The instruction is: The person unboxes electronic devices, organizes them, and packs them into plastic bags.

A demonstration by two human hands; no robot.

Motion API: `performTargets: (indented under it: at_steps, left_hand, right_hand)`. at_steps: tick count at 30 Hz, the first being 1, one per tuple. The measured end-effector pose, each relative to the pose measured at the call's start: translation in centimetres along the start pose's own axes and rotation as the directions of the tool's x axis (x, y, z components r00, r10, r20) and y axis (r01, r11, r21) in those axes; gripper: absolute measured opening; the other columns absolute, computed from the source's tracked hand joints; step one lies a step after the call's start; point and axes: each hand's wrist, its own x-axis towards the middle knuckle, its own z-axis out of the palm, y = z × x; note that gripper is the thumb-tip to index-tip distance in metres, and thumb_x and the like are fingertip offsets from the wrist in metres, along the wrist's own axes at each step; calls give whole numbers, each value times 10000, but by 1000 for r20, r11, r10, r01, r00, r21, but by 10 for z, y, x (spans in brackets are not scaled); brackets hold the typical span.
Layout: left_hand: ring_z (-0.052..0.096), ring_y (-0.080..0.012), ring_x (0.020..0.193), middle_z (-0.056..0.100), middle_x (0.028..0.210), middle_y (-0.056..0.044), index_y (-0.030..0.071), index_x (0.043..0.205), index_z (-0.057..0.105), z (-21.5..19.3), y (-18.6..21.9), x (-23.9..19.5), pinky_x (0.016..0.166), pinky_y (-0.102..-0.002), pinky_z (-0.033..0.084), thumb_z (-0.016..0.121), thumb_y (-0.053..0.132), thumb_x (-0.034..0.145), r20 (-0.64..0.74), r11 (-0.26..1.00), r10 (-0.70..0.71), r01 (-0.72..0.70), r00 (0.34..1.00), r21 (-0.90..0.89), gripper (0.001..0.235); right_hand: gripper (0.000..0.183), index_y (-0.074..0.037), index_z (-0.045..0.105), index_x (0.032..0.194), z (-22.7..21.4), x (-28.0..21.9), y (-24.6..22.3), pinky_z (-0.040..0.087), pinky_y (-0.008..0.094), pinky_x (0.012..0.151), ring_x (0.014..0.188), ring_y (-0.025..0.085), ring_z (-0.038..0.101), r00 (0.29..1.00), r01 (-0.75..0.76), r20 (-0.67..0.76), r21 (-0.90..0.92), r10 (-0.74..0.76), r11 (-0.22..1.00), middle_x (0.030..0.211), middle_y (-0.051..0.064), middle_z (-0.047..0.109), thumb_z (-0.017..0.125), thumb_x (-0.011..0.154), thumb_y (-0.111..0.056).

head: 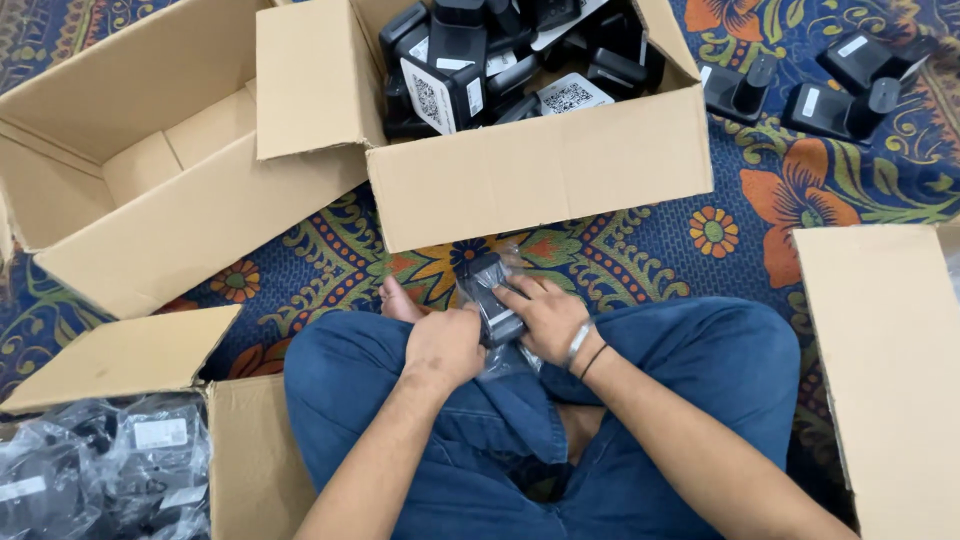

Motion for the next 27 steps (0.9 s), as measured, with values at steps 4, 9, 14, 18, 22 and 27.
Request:
performTargets:
  at_steps: [4, 9, 14, 18, 22, 27]
  left_hand:
    - [723, -376, 880, 731, 935, -197, 21, 1028, 623, 4, 0, 2, 782, -477, 577, 726, 214, 842, -157, 996, -42, 30, 987, -78, 288]
    - [717, -378, 806, 736, 871, -191, 30, 943, 638, -25, 12, -29, 695, -486, 561, 731, 349, 867, -467, 950, -194, 46, 863, -309, 340]
    - [742, -303, 779, 762, 866, -171, 15, 934, 707, -18, 3, -82, 693, -430, 562, 692, 271, 897, -431, 732, -338, -53, 837, -679, 260]
    - [751, -197, 878, 749, 1033, -136, -33, 1126, 689, -27, -39, -147, 765, -393, 582, 673, 179, 907, -305, -158, -233, -345, 923, -925, 306]
    - [742, -191, 982, 738, 1131, -98, -1, 1238, 638, -39, -76, -202, 839, -376, 625, 651, 261, 927, -210, -561, -313, -359, 926, -746, 407]
    - [691, -178, 1077, 706, 1212, -60, 47, 1306, 610, -10, -109, -222, 889, -337, 576, 702, 169, 987, -290, -376, -753, -748, 591, -547, 354]
  right_hand:
    - [522, -165, 702, 1233, 16, -6, 21, 588, 415, 850, 997, 294, 722, 993, 80, -97, 61, -73, 995, 1090, 85, 747, 752, 714, -174]
    - [318, -89, 759, 1025, -37, -5, -12, 563, 417, 652, 722, 337, 719, 972, -183, -82, 323, 220, 929, 821, 149, 729, 818, 778, -281]
    - [319, -59, 726, 1062, -56, 7, -71, 588, 385, 760, 890, 312, 741, 931, 69, -361, 323, 56, 944, 1032, 139, 747, 745, 746, -99]
    - [429, -53, 707, 1146, -55, 36, -124, 593, 409, 888, 1050, 339, 727, 861, 332, -478, 277, -171, 902, 1165, 154, 724, 725, 719, -14]
    - [501, -90, 748, 1139, -46, 73, -182, 579, 459, 972, 1198, 413, 664, 773, 583, -469, 260, -427, 770, 1206, 123, 698, 698, 651, 13]
    - [738, -49, 362, 1512, -22, 92, -258, 289, 416, 1189, 1454, 286, 400, 917, 262, -197, 953, -347, 152, 1570, 91, 377, 700, 858, 7]
